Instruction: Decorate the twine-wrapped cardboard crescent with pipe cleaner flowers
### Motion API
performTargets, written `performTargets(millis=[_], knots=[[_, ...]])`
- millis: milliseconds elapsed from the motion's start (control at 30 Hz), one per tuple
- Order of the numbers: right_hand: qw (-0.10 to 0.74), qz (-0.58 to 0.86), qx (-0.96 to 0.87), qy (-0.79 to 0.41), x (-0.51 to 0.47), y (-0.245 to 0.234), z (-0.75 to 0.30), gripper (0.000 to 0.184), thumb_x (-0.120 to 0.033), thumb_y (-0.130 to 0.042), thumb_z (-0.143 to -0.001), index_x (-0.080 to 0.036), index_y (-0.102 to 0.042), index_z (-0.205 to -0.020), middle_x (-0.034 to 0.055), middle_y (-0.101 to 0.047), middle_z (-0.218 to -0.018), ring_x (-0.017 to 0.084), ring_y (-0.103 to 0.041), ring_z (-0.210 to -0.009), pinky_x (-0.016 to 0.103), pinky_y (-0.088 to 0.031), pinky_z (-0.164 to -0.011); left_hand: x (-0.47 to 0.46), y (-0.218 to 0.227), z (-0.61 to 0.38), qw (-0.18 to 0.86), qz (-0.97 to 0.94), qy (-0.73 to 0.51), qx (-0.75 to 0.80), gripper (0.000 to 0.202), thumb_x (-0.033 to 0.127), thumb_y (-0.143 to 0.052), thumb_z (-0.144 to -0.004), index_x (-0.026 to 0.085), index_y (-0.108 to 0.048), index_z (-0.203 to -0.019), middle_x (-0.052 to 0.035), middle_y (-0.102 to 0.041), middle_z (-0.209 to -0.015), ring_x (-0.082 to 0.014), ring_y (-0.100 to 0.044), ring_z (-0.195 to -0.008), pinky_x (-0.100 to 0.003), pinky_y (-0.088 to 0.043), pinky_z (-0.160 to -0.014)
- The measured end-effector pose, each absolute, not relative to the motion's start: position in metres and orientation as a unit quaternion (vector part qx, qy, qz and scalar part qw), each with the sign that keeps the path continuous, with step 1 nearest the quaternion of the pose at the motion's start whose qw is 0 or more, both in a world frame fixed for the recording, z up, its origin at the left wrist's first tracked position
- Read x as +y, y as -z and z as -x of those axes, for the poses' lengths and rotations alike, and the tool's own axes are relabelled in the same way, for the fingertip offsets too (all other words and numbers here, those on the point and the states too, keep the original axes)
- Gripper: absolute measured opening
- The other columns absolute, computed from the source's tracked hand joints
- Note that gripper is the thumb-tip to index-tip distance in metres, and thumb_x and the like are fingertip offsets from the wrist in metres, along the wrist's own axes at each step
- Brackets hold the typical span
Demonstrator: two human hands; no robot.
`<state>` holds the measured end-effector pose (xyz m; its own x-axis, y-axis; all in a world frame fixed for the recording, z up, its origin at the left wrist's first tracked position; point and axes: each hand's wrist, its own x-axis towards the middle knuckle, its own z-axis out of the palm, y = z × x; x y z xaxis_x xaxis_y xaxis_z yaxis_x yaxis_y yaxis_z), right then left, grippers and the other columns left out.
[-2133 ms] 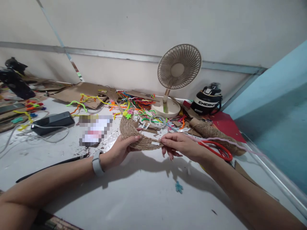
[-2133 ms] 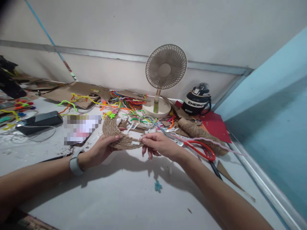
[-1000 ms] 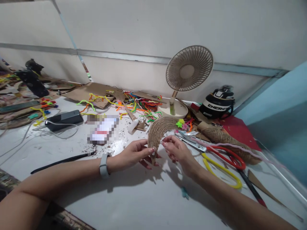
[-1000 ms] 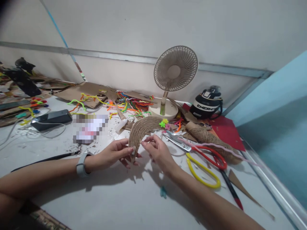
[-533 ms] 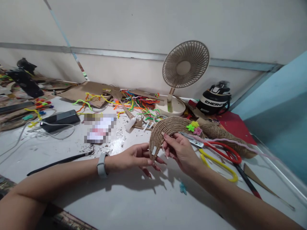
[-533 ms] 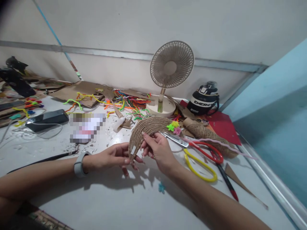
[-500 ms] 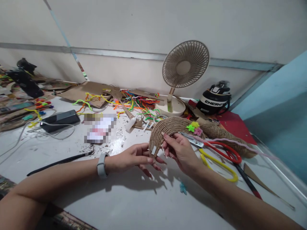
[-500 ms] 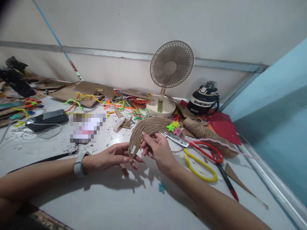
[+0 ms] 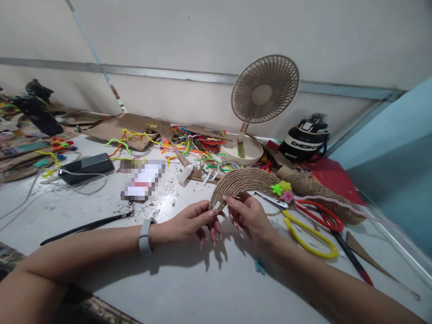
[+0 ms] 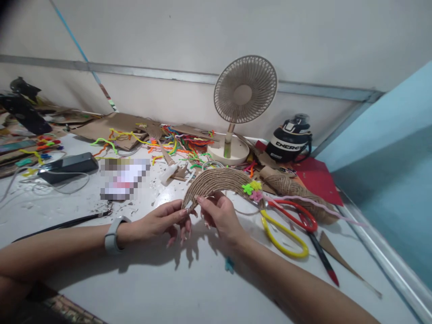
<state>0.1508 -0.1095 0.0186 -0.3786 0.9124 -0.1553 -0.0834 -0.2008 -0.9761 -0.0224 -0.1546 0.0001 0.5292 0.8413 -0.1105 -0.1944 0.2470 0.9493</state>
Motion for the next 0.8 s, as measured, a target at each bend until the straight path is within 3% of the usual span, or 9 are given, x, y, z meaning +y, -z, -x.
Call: performTargets(millis=[567, 800], knots=[[0.351, 0.404, -0.545, -0.645, -0.105, -0.012, -0.154, 0.032, -0.039, -0.077, -0.061, -0.015, -0.057, -0.063, -0.0039, -0.051, -0.052, 0.006, -0.04, -0.042, 0.021, -0.031, -0.04, -0.153, 0.003, 0.024, 0.743, -0.488, -0.345, 0.303, 0.03, 0.044, -0.051, -0.09, 0.015, -0.047, -0.097, -0.0024, -0.059, -0.079, -0.0098, -0.062, -0.058, -0.015, -0.042, -0.038], [0.302, 0.389, -0.58, -0.649, -0.098, -0.009, -0.158, 0.035, -0.043, -0.076, -0.063, -0.014, -0.057, -0.062, -0.0034, -0.051, -0.05, 0.006, -0.042, -0.039, 0.021, -0.029, -0.038, -0.155, 0.001, 0.024, 0.739, -0.488, -0.339, 0.317, 0.031, 0.045, -0.051, -0.09, 0.015, -0.048, -0.097, -0.0019, -0.059, -0.078, -0.0087, -0.06, -0.056, -0.015, -0.038, -0.037]])
